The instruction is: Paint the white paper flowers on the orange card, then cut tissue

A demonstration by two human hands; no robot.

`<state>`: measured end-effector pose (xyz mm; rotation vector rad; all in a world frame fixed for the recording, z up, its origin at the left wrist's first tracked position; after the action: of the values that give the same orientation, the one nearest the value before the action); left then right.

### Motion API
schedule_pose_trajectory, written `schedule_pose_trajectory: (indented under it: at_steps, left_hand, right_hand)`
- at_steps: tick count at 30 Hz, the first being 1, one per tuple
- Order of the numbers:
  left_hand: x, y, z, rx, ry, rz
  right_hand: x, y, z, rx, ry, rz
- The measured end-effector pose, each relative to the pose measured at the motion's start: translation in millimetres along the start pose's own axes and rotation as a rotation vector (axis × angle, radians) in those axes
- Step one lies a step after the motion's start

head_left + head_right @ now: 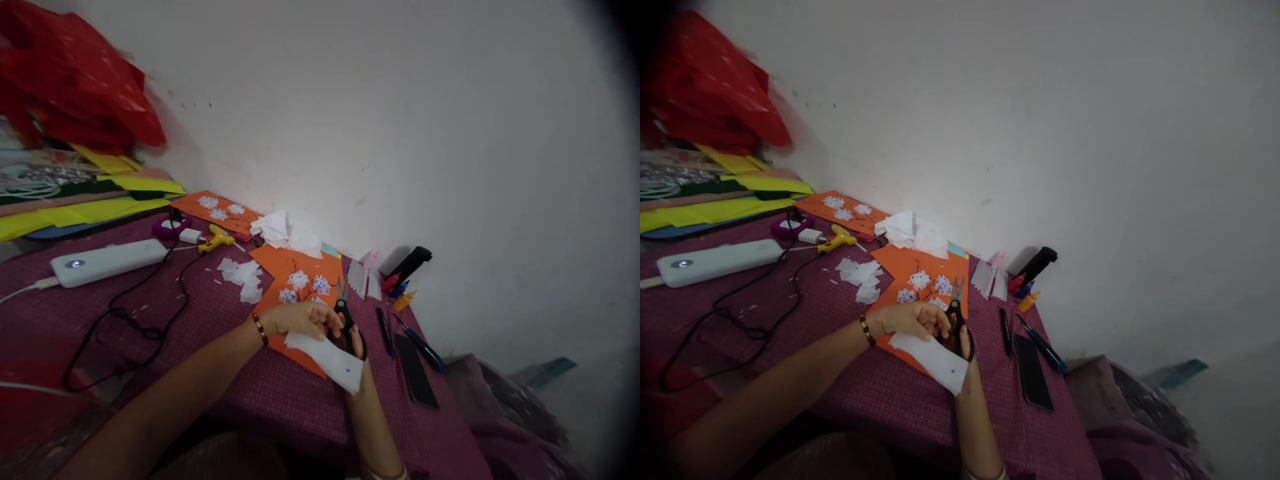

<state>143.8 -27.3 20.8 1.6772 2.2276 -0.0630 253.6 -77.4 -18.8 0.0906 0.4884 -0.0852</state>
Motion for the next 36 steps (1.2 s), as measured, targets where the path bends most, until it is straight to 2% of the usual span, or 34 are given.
schedule_pose_trajectory:
  at_steps: [4,9,16,22,24,26,29,31,33,36]
  left_hand:
    - [15.2,0,3,-0.012,-0.038,-0.217]
    - [30.9,1,8,-0.028,-0.102,-0.459]
    - [41.1,0,11,-0.04,-0.003,-0.668]
    - [45.4,-9,-7,-0.128,0.156,-0.87]
    - [44.6,-11,-8,-0.096,0.177,-0.851]
    - [40.8,-9,0,-0.012,0.178,-0.754]
    - [30.1,-2,23,0.146,0.128,-0.549]
    - [23.6,3,40,0.213,0.051,-0.459]
    - [20.2,8,53,0.23,-0.048,-0.437]
    - [20.4,15,61,0.188,-0.197,-0.496]
  right_hand:
    - [-5,-4,0,-0.058,0.048,0.015]
    - [4,-9,-7,-0.141,0.08,-0.074]
    - [4,-9,-7,-0.143,0.185,-0.085]
    - [11,-6,4,-0.069,0.266,-0.13]
    - [16,-4,6,-0.046,0.258,-0.165]
    - [18,-2,7,-0.022,0.239,-0.179]
    - [19,1,10,0.071,0.169,-0.21]
    - [18,2,13,0.128,0.132,-0.23]
    - [17,2,14,0.15,0.116,-0.233]
    - [16,2,15,0.16,0.088,-0.228]
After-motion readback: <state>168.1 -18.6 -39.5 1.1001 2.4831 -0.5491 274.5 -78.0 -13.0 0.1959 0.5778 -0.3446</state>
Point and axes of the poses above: each hand's wrist, its own y-axis towards the middle knuckle, its own x-axis out of the back of the hand, z = x × y, the point moved 6 cm from there along y, towards the middle knuckle, and after that the axes turned 3 degrees about x, right-handed, at the moved point
